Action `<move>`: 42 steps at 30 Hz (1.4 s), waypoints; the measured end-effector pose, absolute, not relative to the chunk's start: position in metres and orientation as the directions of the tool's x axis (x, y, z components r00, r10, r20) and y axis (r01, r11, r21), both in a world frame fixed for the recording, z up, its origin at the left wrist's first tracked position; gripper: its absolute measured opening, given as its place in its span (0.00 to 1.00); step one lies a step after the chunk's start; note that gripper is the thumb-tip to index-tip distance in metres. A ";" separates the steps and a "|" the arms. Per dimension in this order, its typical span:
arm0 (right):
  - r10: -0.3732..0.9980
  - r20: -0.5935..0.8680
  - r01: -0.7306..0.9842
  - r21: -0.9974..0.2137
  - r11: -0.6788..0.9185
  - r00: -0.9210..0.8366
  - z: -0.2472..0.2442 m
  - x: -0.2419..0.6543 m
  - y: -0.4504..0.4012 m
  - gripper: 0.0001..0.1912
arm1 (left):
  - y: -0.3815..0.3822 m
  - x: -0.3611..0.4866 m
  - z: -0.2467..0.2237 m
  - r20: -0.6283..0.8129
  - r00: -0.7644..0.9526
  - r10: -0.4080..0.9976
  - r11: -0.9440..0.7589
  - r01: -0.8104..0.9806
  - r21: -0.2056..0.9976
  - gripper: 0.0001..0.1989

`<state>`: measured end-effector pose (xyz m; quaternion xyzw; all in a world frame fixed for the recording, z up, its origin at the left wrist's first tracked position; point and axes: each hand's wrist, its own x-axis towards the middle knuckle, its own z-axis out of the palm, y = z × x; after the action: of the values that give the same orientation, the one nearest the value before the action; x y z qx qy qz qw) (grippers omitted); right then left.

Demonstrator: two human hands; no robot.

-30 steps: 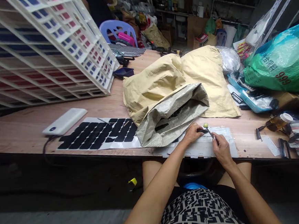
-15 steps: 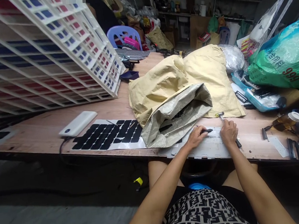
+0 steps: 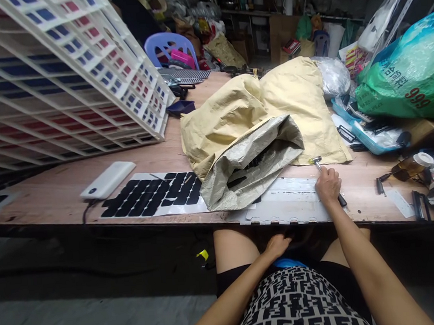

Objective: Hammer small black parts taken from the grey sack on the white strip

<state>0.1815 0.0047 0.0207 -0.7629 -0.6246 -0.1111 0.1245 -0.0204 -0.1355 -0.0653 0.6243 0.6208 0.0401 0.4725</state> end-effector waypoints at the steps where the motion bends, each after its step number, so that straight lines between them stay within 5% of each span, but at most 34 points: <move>1: 0.924 0.329 0.981 -0.048 -0.186 0.192 0.020 0.182 0.005 0.21 | -0.133 -0.019 -0.064 -0.562 0.230 0.795 0.210 0.765 0.609 0.17; 3: 0.922 0.339 0.982 -0.045 -0.184 0.189 0.019 0.183 0.005 0.21 | -0.132 -0.018 -0.048 -0.560 0.295 0.774 0.132 0.790 0.598 0.17; 7: 0.918 0.352 0.983 -0.035 -0.181 0.182 0.017 0.183 0.006 0.21 | -0.130 -0.031 0.015 -0.308 0.535 0.786 -0.128 0.630 0.766 0.12; 11: 0.918 0.356 0.984 -0.030 -0.178 0.177 0.016 0.183 0.006 0.20 | -0.086 -0.073 0.070 -0.071 0.399 0.914 -0.180 0.557 0.811 0.17; 14: 0.917 0.356 0.983 -0.029 -0.181 0.179 0.016 0.183 0.006 0.20 | -0.035 -0.110 0.078 0.063 -0.012 0.998 -0.027 0.817 0.576 0.13; 16: 0.919 0.352 0.983 -0.034 -0.180 0.180 0.017 0.182 0.006 0.20 | -0.006 -0.128 0.071 -0.028 -0.185 0.982 0.183 0.917 0.356 0.13; 18: 0.921 0.344 0.983 -0.043 -0.176 0.180 0.017 0.182 0.005 0.20 | 0.012 -0.138 0.062 -0.162 -0.260 0.952 0.287 0.940 0.183 0.14; 21: 0.925 0.331 0.982 -0.057 -0.178 0.187 0.017 0.182 0.004 0.20 | 0.016 -0.140 0.056 -0.204 -0.264 0.943 0.290 0.951 0.108 0.13; 24: 0.928 0.319 0.981 -0.062 -0.182 0.192 0.018 0.181 0.004 0.20 | 0.002 -0.131 0.061 -0.069 -0.187 0.980 0.198 0.956 0.217 0.13; 28: 0.932 0.307 0.981 -0.053 -0.184 0.192 0.020 0.180 0.003 0.21 | -0.016 -0.089 0.063 0.210 0.143 0.967 -0.220 0.882 0.416 0.11; 32: 0.935 0.297 0.981 -0.058 -0.187 0.195 0.021 0.180 0.003 0.21 | -0.012 -0.030 0.043 0.220 0.430 0.875 -0.482 0.736 0.475 0.07; 39: 0.929 0.317 0.981 -0.055 -0.185 0.193 0.019 0.180 0.002 0.21 | 0.005 -0.018 0.007 0.204 0.415 0.887 -0.440 0.624 0.646 0.21; 42: 0.922 0.328 0.978 -0.073 -0.194 0.208 0.019 0.180 0.004 0.20 | 0.006 -0.029 0.000 0.211 0.357 0.910 -0.391 0.568 0.724 0.18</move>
<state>0.1801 0.0037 0.0192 -0.7655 -0.6205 -0.1059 0.1336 -0.0293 0.0055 -0.0004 0.7754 0.4763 0.3073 0.2782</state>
